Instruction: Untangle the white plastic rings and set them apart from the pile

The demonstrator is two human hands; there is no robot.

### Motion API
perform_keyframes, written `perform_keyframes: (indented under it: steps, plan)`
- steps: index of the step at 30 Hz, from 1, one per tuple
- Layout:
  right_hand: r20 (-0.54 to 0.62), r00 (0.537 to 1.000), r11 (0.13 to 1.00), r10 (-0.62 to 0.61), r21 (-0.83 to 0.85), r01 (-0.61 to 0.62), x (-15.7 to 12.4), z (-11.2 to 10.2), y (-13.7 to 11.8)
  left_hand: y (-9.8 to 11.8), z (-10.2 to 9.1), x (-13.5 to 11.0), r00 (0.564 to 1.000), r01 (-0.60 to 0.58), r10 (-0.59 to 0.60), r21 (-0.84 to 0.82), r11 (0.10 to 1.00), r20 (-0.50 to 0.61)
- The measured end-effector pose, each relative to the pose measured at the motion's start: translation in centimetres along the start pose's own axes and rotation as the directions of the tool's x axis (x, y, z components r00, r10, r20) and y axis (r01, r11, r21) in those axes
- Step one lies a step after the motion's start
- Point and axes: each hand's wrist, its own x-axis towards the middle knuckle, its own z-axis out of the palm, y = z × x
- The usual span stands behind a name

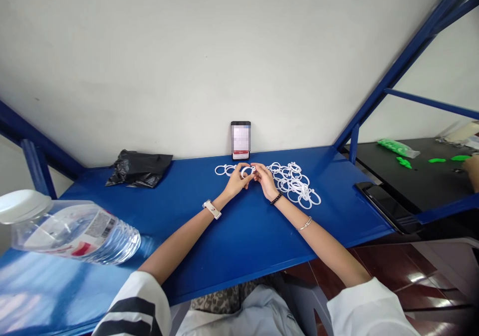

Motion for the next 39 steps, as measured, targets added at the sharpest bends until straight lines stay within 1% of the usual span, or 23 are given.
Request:
perform_keyframes:
  steps: [5,10,14,18,21,24,28,30,33,39]
  plan:
    - [-0.012,1.0,1.0,0.009,0.007,-0.009,0.1,-0.1,0.2,-0.4,-0.1,0.2,1.0,-0.029,0.029,0.016,0.999,-0.004]
    - [-0.012,1.0,1.0,0.018,-0.004,-0.018,0.1,-0.1,0.2,-0.6,-0.2,0.4,1.0,0.01,-0.01,0.008,1.0,-0.012]
    - [-0.004,1.0,0.999,-0.007,-0.035,0.007,0.2,-0.1,0.4,-0.2,-0.2,0.4,1.0,0.021,-0.021,0.014,1.0,-0.014]
    - [-0.022,1.0,0.998,-0.013,-0.055,0.012,0.4,-0.2,0.6,0.4,0.0,0.1,1.0,0.013,-0.014,0.052,0.999,0.015]
    - [-0.055,0.998,0.999,-0.025,-0.028,0.024,0.5,-0.3,0.7,0.7,0.4,-0.3,0.998,-0.014,0.006,0.146,0.989,0.059]
    - [-0.062,0.998,1.0,-0.029,0.005,0.03,0.5,-0.3,0.5,0.8,0.5,-0.5,0.995,-0.047,0.026,0.226,0.973,0.095]
    - [-0.047,0.999,1.0,-0.011,0.022,0.012,0.4,-0.2,0.3,0.7,0.4,-0.3,0.994,-0.037,0.016,0.194,0.98,0.109]
    - [-0.047,0.999,0.999,-0.009,0.035,0.011,0.4,-0.1,0.2,0.5,0.2,-0.2,0.995,-0.029,0.014,0.157,0.987,0.097]
    - [-0.031,0.999,0.999,-0.011,0.045,0.013,0.3,-0.1,0.1,0.2,0.1,0.1,0.999,-0.026,0.021,0.099,0.995,0.046]
    - [0.026,0.999,1.0,0.019,-0.021,-0.019,0.1,0.0,-0.1,-0.7,-0.2,0.6,0.997,0.01,-0.011,-0.011,1.0,-0.076]
